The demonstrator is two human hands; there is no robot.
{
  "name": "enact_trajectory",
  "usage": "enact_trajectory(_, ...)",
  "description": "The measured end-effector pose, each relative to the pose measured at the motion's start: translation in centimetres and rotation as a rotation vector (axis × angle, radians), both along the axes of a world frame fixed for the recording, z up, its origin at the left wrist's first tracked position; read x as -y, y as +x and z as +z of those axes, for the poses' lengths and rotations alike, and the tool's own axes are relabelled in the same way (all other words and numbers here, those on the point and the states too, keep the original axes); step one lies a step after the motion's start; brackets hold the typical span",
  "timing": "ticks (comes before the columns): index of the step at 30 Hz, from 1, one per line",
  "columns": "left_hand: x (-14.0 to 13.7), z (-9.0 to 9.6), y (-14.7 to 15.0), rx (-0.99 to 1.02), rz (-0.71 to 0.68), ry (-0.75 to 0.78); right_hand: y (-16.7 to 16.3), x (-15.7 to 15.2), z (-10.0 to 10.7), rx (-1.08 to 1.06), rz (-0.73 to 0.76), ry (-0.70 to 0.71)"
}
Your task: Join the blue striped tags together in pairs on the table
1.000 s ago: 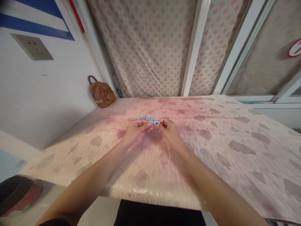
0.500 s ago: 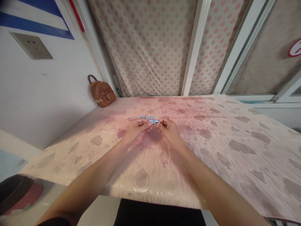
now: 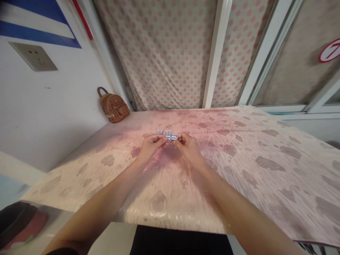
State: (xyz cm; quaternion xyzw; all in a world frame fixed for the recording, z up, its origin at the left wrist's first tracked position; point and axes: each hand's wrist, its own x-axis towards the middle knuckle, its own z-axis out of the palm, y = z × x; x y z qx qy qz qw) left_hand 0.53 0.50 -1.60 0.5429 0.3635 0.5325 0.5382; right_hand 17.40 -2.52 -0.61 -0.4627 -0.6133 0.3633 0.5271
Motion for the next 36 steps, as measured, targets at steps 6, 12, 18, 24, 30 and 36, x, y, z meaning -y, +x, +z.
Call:
enact_trajectory(6, 0.0, -0.3, 0.0, -0.002, -0.017, -0.021, 0.1, -0.4, -0.9, 0.008, -0.025, 0.026)
enact_trajectory(12, -0.6, -0.2, -0.7, -0.066, -0.042, -0.053, 0.3, -0.8, -1.4, 0.018, -0.016, -0.005)
enact_trajectory(18, -2.9, 0.3, -4.2, -0.167, 0.172, -0.113, 0.9, -1.4, -1.5, -0.036, -0.114, -0.016)
enact_trajectory(24, -4.3, -1.4, -4.9, -0.366, 0.168, -0.114, 1.2, -1.8, -1.7, -0.012, -0.132, -0.007)
enact_trajectory(30, -4.6, -2.9, -3.2, -0.757, 0.247, -0.024, 1.1, -1.8, -1.7, -0.004, -0.114, -0.005)
enact_trajectory(36, -4.3, -2.3, -2.5, -0.943, 0.28, -0.018, 1.1, -1.9, -1.8, -0.002, -0.112, -0.022)
